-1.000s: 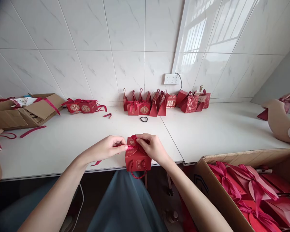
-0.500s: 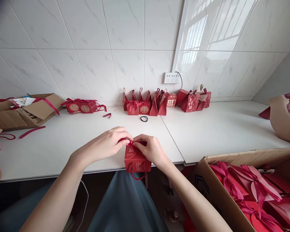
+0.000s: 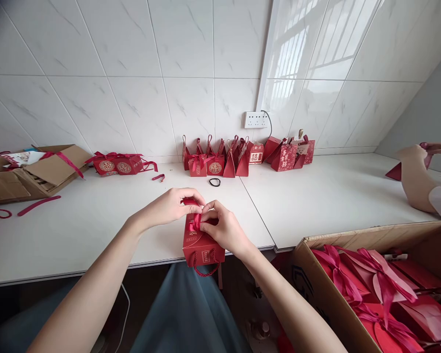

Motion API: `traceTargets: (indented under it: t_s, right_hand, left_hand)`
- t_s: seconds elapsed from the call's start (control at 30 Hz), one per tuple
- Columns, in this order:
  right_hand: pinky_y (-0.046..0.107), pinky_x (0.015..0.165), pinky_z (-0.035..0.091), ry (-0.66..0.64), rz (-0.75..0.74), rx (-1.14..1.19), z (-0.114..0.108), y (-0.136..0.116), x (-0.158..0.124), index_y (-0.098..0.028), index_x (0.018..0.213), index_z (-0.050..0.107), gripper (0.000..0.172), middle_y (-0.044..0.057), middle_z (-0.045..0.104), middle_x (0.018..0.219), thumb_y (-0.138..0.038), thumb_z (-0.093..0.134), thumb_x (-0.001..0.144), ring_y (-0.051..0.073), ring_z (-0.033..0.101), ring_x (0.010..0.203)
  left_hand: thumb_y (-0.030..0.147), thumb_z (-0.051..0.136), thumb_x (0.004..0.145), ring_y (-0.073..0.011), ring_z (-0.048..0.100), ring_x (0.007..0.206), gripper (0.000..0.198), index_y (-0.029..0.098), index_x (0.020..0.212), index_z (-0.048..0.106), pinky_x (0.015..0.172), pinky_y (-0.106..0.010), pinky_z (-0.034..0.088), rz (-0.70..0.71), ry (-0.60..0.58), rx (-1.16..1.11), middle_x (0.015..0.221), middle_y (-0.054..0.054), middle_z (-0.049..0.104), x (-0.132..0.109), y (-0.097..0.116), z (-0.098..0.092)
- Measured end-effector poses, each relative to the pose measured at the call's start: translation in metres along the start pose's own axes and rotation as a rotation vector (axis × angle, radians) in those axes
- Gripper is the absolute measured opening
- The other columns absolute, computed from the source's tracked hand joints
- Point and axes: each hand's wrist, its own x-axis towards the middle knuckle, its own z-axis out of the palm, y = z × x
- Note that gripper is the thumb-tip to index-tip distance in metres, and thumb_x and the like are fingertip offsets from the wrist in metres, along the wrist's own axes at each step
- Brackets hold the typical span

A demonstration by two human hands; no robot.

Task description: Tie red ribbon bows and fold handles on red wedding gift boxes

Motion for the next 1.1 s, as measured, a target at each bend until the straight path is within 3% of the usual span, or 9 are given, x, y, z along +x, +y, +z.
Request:
traceTargets:
  t_s: [0.23, 0.4, 0.53, 0.7, 0.8, 0.97, 1.1]
  right_hand:
    - [0.024, 0.058, 0.044, 0.172, -0.008, 0.104, 0.003, 0.005, -0.002, -0.023, 0.08, 0.041, 0.035, -0.002, 0.068, 0.071, -0.033, 0.073, 0.069, 0.013, 0.059, 0.065]
    - [0.026, 0.063, 0.045, 0.275, -0.057, 0.109, 0.004, 0.011, 0.0, -0.022, 0.078, 0.044, 0.031, 0.0, 0.066, 0.072, -0.036, 0.07, 0.07, 0.015, 0.06, 0.069]
    - [0.027, 0.061, 0.045, 0.328, -0.068, -0.045, 0.003, 0.011, -0.001, -0.021, 0.071, 0.045, 0.025, 0.0, 0.059, 0.069, -0.033, 0.067, 0.071, 0.015, 0.057, 0.067]
    - [0.025, 0.059, 0.044, 0.337, -0.049, -0.176, 0.002, 0.004, -0.004, -0.021, 0.067, 0.045, 0.02, -0.002, 0.055, 0.068, -0.029, 0.063, 0.071, 0.014, 0.056, 0.066]
    - [0.025, 0.058, 0.043, 0.348, -0.038, -0.216, 0.002, 0.002, -0.004, -0.021, 0.069, 0.047, 0.016, -0.001, 0.056, 0.068, -0.028, 0.062, 0.072, 0.014, 0.055, 0.065]
    - [0.025, 0.058, 0.044, 0.321, -0.037, -0.232, -0.003, 0.002, -0.002, -0.02, 0.066, 0.049, 0.02, -0.001, 0.057, 0.067, -0.033, 0.064, 0.073, 0.013, 0.055, 0.064]
    - [0.025, 0.056, 0.044, 0.203, 0.017, -0.162, -0.014, 0.0, 0.0, -0.019, 0.068, 0.052, 0.029, 0.0, 0.06, 0.067, -0.043, 0.069, 0.07, 0.013, 0.056, 0.062]
  left_hand:
    - [0.028, 0.058, 0.079, -0.0147, 0.058, 0.074, 0.011, 0.019, 0.077, 0.063, 0.068, -0.026, 0.045, -0.018, 0.1, -0.121, 0.081, -0.001, 0.066, 0.001, -0.031, 0.022]
    - [0.021, 0.055, 0.077, -0.0145, 0.057, 0.074, 0.009, 0.019, 0.078, 0.063, 0.067, -0.025, 0.044, -0.024, 0.152, -0.082, 0.083, -0.001, 0.064, -0.009, -0.032, 0.034]
    - [0.023, 0.051, 0.08, -0.0154, 0.057, 0.075, 0.013, 0.019, 0.076, 0.063, 0.069, -0.027, 0.044, -0.036, 0.126, -0.067, 0.083, -0.002, 0.062, -0.016, -0.028, 0.036]
    - [0.026, 0.055, 0.079, -0.0189, 0.055, 0.084, 0.012, 0.019, 0.075, 0.064, 0.076, -0.03, 0.043, -0.014, 0.128, -0.017, 0.082, -0.003, 0.062, -0.022, -0.021, 0.034]
    - [0.037, 0.057, 0.08, -0.0194, 0.054, 0.085, 0.019, 0.019, 0.076, 0.062, 0.075, -0.03, 0.042, -0.016, 0.119, -0.052, 0.081, -0.002, 0.06, -0.023, -0.021, 0.04]
    - [0.045, 0.047, 0.087, -0.0165, 0.051, 0.073, 0.035, 0.019, 0.064, 0.052, 0.067, -0.028, 0.04, -0.077, 0.279, -0.111, 0.071, -0.001, 0.053, -0.02, -0.025, 0.059]
    - [0.042, 0.049, 0.086, -0.0189, 0.055, 0.079, 0.029, 0.019, 0.069, 0.057, 0.073, -0.03, 0.041, -0.104, 0.342, -0.079, 0.074, -0.002, 0.059, -0.019, -0.025, 0.067]
